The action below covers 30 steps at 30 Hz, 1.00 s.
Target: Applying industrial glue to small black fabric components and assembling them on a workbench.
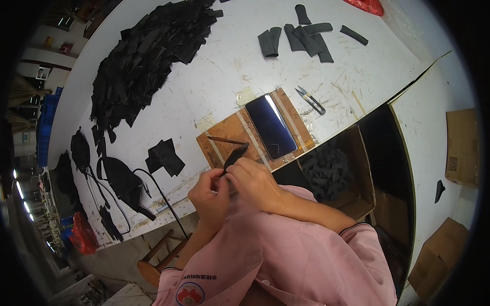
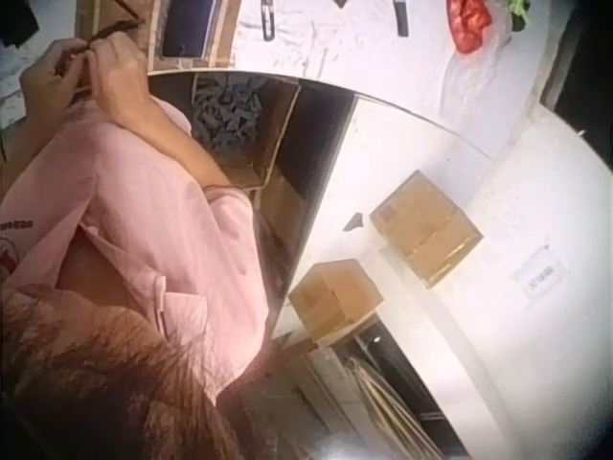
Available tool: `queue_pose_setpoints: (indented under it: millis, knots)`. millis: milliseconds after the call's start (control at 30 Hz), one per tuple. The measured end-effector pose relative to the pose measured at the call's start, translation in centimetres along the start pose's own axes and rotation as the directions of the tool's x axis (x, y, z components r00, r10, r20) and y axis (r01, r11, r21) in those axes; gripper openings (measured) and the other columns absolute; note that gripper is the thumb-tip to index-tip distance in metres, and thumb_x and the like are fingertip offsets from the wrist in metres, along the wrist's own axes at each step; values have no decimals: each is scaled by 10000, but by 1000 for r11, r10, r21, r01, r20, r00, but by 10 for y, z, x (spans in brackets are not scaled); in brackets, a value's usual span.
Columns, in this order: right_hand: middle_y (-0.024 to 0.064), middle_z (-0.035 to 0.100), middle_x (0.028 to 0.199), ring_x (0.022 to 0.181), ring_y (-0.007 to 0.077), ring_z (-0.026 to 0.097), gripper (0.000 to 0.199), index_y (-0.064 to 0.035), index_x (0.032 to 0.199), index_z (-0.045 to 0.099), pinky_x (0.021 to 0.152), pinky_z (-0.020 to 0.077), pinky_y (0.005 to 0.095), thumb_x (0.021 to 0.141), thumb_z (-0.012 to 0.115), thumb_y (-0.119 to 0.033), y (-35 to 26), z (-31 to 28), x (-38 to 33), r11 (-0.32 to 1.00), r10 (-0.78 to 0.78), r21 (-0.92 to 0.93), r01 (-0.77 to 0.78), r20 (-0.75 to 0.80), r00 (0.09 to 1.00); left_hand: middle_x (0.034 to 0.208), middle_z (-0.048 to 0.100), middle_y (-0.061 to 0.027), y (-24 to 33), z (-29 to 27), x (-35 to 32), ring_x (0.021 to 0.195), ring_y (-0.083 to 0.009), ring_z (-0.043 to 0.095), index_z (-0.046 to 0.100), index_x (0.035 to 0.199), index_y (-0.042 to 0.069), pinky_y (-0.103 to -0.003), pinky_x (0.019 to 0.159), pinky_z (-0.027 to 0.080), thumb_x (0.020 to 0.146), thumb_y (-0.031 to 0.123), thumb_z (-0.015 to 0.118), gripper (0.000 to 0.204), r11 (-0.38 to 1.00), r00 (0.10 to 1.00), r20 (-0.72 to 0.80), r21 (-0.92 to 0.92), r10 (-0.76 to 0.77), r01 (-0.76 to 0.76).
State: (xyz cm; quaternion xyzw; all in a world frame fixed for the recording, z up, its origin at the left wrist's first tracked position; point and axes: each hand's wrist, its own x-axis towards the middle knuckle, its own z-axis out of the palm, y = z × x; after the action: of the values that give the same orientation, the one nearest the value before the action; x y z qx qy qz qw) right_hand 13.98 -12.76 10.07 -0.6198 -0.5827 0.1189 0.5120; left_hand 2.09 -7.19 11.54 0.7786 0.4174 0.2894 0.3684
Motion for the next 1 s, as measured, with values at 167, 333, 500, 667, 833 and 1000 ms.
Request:
queue_pose_setpoints:
  millis: [167, 333, 500, 667, 833, 1000]
  knots:
    - [111, 515, 721, 627, 266, 540, 135, 6, 815, 558, 532, 452, 342, 685, 590, 11, 5, 9, -1, 993, 34, -112, -34, -3, 999, 607, 522, 8, -7, 0, -1, 508, -57, 473, 572, 838, 47, -207, 449, 372, 721, 20, 619, 130, 954, 972, -28, -201, -233, 223]
    - [63, 535, 708, 597, 173, 523, 110, 12, 805, 570, 530, 431, 264, 702, 598, -12, 3, 6, 1, 897, 353, 246, -367, 100, 930, 665, 515, -7, 0, -21, 13, 524, -30, 425, 537, 771, 47, -175, 416, 293, 693, -17, 591, 115, 205, 775, 520, -766, -360, 609]
    - [-37, 503, 679, 570, 45, 439, 78, -48, 772, 581, 501, 346, 188, 791, 605, -119, 5, 8, -4, -209, 590, 687, -696, 656, 470, 675, 519, 9, -22, -1, 5, 522, 1, 422, 521, 802, 4, -144, 402, 271, 696, -85, 512, 138, 739, 906, 168, -530, -389, 416]
    - [-40, 480, 639, 564, 42, 419, 137, -77, 764, 551, 514, 338, 183, 826, 581, -195, 2, 9, -3, -199, 505, 706, -680, 668, 546, 671, 523, -13, -23, 6, -3, 533, -52, 439, 551, 876, 18, -191, 441, 330, 691, -42, 546, 195, 948, 964, -88, -227, -249, 224]
    - [-21, 469, 645, 585, 60, 428, 182, -77, 720, 526, 522, 332, 168, 842, 565, -207, 12, 4, -3, 13, 551, 726, -687, 569, 611, 637, 503, -2, -10, -11, 7, 505, -46, 417, 524, 934, 25, -173, 437, 305, 709, -69, 533, 244, 497, 850, 390, -692, -354, 524]
    - [11, 489, 774, 676, 66, 438, 196, -51, 713, 516, 592, 343, 178, 849, 551, -187, -12, -10, 11, -24, 395, 797, -603, 562, 727, 770, 562, -60, 18, -32, 12, 499, -33, 448, 468, 1054, -12, -143, 435, 327, 724, -85, 540, 345, 68, 736, 671, -733, -89, 676]
